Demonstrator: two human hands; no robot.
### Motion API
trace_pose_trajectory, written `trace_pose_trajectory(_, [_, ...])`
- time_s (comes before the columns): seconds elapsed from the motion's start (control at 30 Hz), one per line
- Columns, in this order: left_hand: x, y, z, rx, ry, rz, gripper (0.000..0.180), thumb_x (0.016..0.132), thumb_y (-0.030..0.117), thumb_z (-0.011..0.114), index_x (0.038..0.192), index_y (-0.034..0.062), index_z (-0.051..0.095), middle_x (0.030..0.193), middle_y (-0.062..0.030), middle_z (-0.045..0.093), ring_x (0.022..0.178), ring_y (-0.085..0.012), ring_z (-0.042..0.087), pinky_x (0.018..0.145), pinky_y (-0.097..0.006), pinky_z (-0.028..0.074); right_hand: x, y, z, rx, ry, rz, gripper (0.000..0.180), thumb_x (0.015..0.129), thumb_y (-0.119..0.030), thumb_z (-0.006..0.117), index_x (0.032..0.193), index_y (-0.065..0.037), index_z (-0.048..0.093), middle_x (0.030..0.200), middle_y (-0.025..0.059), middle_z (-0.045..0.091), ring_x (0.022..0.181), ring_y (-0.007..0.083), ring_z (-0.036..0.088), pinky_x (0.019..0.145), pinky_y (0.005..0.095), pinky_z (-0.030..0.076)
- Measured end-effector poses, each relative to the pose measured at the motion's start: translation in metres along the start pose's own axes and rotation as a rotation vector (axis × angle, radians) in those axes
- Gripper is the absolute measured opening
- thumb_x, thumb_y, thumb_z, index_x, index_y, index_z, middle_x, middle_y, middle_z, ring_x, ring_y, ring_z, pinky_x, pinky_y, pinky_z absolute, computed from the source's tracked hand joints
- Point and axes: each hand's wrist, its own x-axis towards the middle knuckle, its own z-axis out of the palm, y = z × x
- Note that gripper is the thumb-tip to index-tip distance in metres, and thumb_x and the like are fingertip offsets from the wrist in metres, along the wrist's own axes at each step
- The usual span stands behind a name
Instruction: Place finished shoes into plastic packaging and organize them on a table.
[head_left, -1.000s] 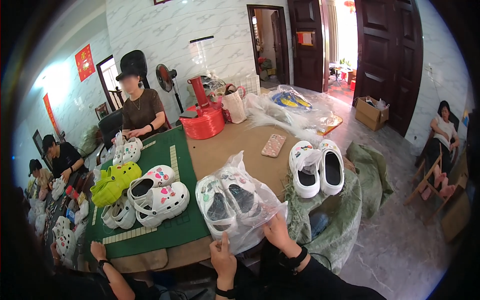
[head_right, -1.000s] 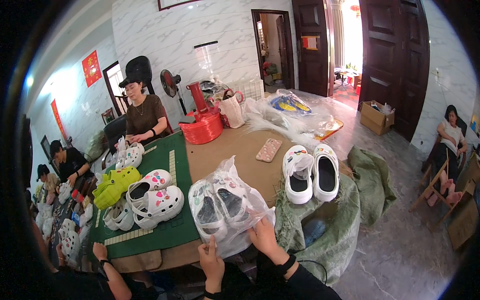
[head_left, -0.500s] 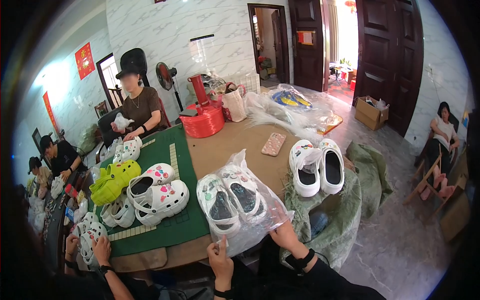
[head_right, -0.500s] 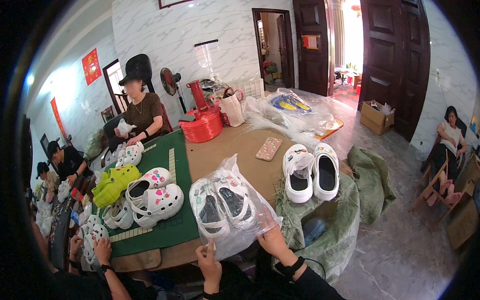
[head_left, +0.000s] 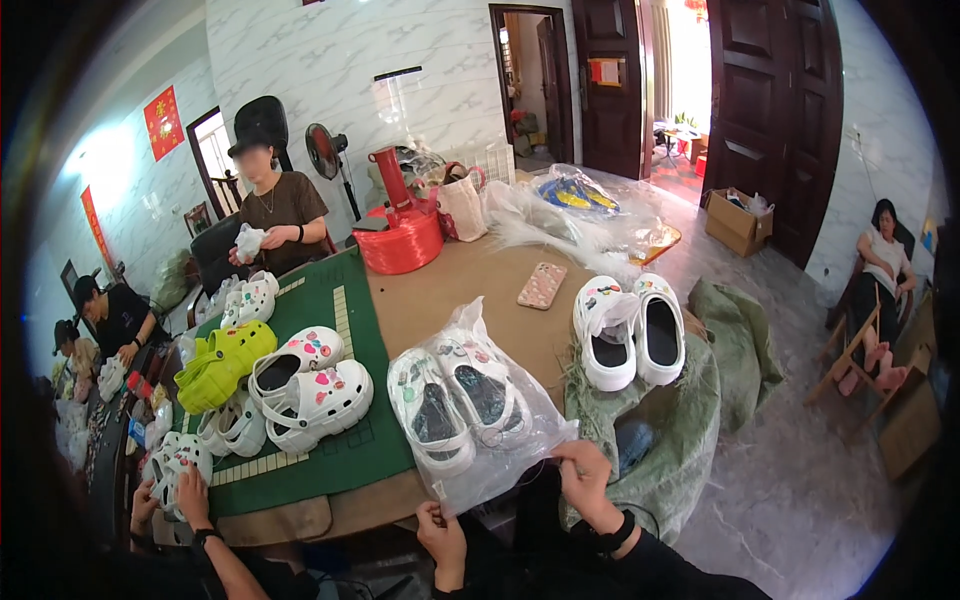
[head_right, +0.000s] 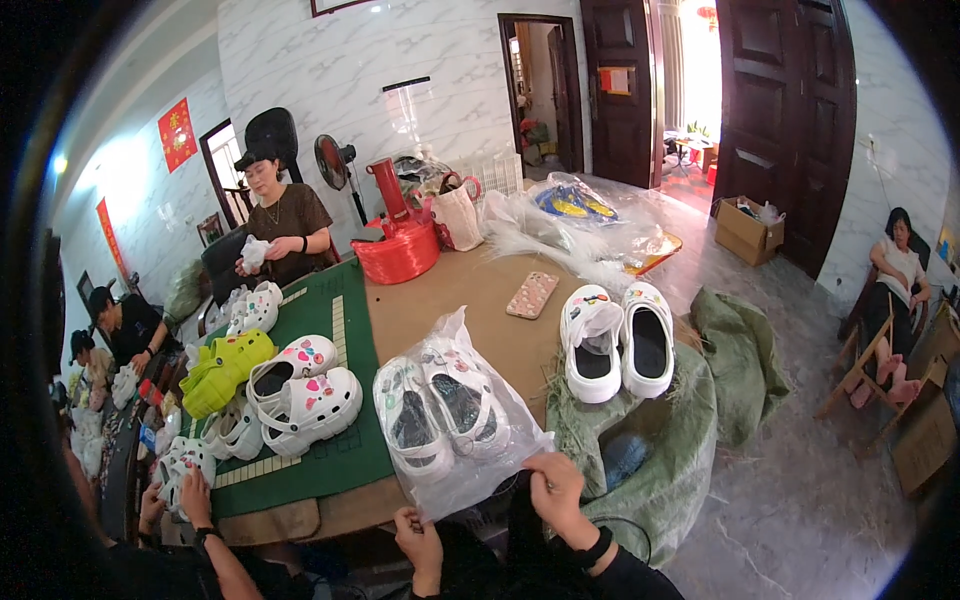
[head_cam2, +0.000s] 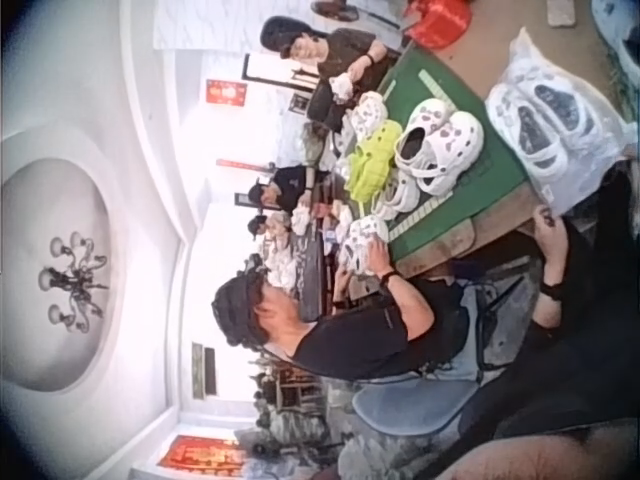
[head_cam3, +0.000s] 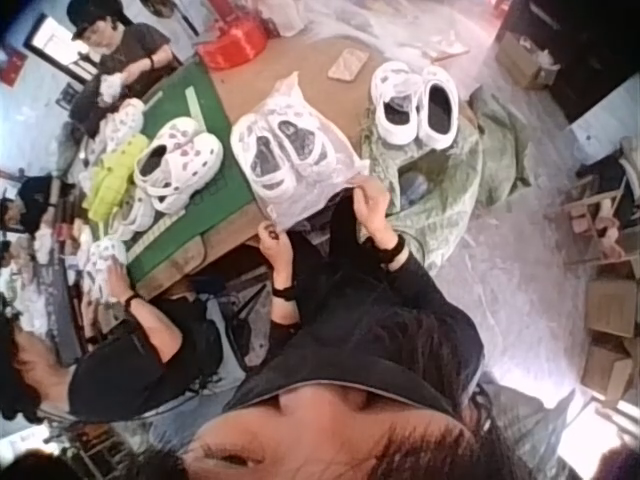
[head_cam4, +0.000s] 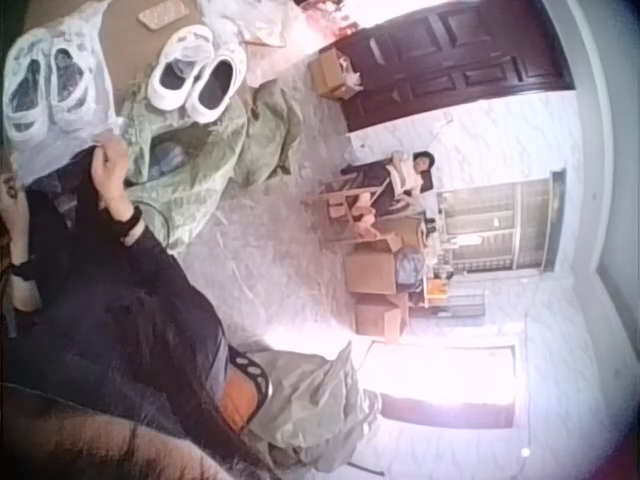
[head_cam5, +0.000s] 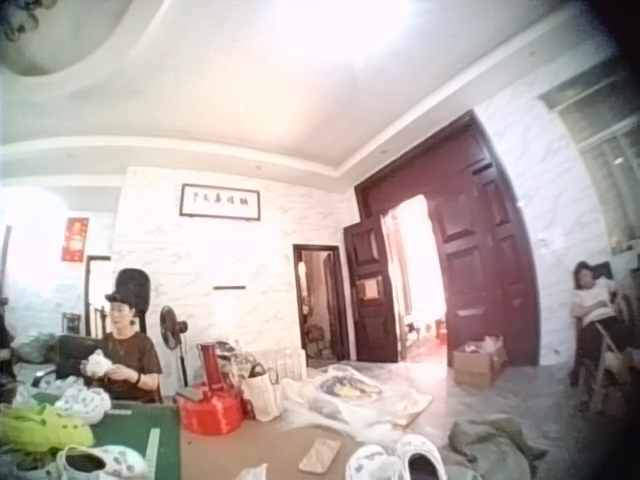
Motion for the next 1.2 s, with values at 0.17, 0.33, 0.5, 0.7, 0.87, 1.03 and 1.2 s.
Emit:
trace_pose_trajectory(0.17, [-0.001,0.003,0.000,0.000,0.008,0.026,0.012,0.083,0.003,0.059,0.090,-0.0015,0.050,0.068,-0.0046,0.052,0.058,-0.0100,0.049,0.054,-0.024,0.040,0.028,-0.007,-0.002,0.021,0.401,0.293,0.028,0.082,-0.005,0.060,0.110,-0.002,0.053,0.108,0.0154,0.052,0.097,0.0272,0.050,0.085,0.0352,0.040])
trace_pose_trajectory(0.33, [-0.005,0.003,0.001,-0.064,-0.001,0.009,0.014,0.084,0.002,0.058,0.095,-0.0015,0.050,0.072,-0.0030,0.055,0.060,-0.0076,0.049,0.055,-0.023,0.041,0.045,-0.001,-0.001,0.011,0.185,0.283,0.021,0.085,-0.008,0.059,0.104,-0.001,0.058,0.101,0.0145,0.057,0.093,0.0277,0.054,0.083,0.0346,0.042])
trace_pose_trajectory(0.5, [-0.005,0.001,0.000,-0.061,-0.036,-0.004,0.017,0.083,0.001,0.058,0.099,-0.0019,0.050,0.074,-0.0041,0.056,0.063,-0.0077,0.050,0.057,-0.022,0.042,0.039,0.004,-0.003,0.066,0.083,0.275,0.014,0.085,-0.006,0.058,0.098,-0.001,0.062,0.095,0.0128,0.061,0.090,0.0274,0.058,0.080,0.0332,0.044])
trace_pose_trajectory(0.7, [-0.003,-0.002,-0.001,-0.131,-0.073,-0.041,0.018,0.085,-0.001,0.053,0.102,-0.0021,0.048,0.081,-0.0070,0.058,0.063,-0.0091,0.053,0.058,-0.023,0.045,0.034,-0.006,-0.022,0.164,-0.054,0.175,0.021,0.080,-0.004,0.060,0.101,-0.001,0.061,0.098,0.0141,0.060,0.091,0.0275,0.058,0.083,0.0328,0.044])
trace_pose_trajectory(0.87, [-0.005,0.013,0.000,-0.220,-0.122,-0.115,0.021,0.086,-0.001,0.049,0.107,-0.0015,0.045,0.083,-0.0068,0.057,0.062,-0.0113,0.053,0.057,-0.024,0.047,0.026,0.007,-0.024,0.114,-0.054,0.155,0.026,0.076,0.001,0.062,0.102,-0.001,0.061,0.099,0.0150,0.059,0.088,0.0274,0.058,0.080,0.0317,0.046])
trace_pose_trajectory(1.03, [-0.005,0.012,0.000,-0.238,-0.120,-0.117,0.024,0.086,-0.002,0.048,0.109,-0.0004,0.042,0.085,-0.0065,0.056,0.060,-0.0104,0.051,0.056,-0.024,0.045,0.028,0.007,-0.022,0.050,-0.015,0.152,0.023,0.075,0.004,0.062,0.098,0.000,0.060,0.092,0.0145,0.060,0.080,0.0272,0.059,0.071,0.0312,0.048])
trace_pose_trajectory(1.2, [0.005,0.014,-0.007,-0.181,-0.035,-0.085,0.014,0.088,0.004,0.052,0.099,-0.0027,0.049,0.083,-0.0104,0.057,0.071,-0.0159,0.056,0.065,-0.027,0.044,0.036,-0.004,-0.026,-0.057,0.131,0.149,0.019,0.074,0.006,0.062,0.092,0.001,0.058,0.087,0.0141,0.059,0.073,0.0270,0.059,0.065,0.0313,0.047])
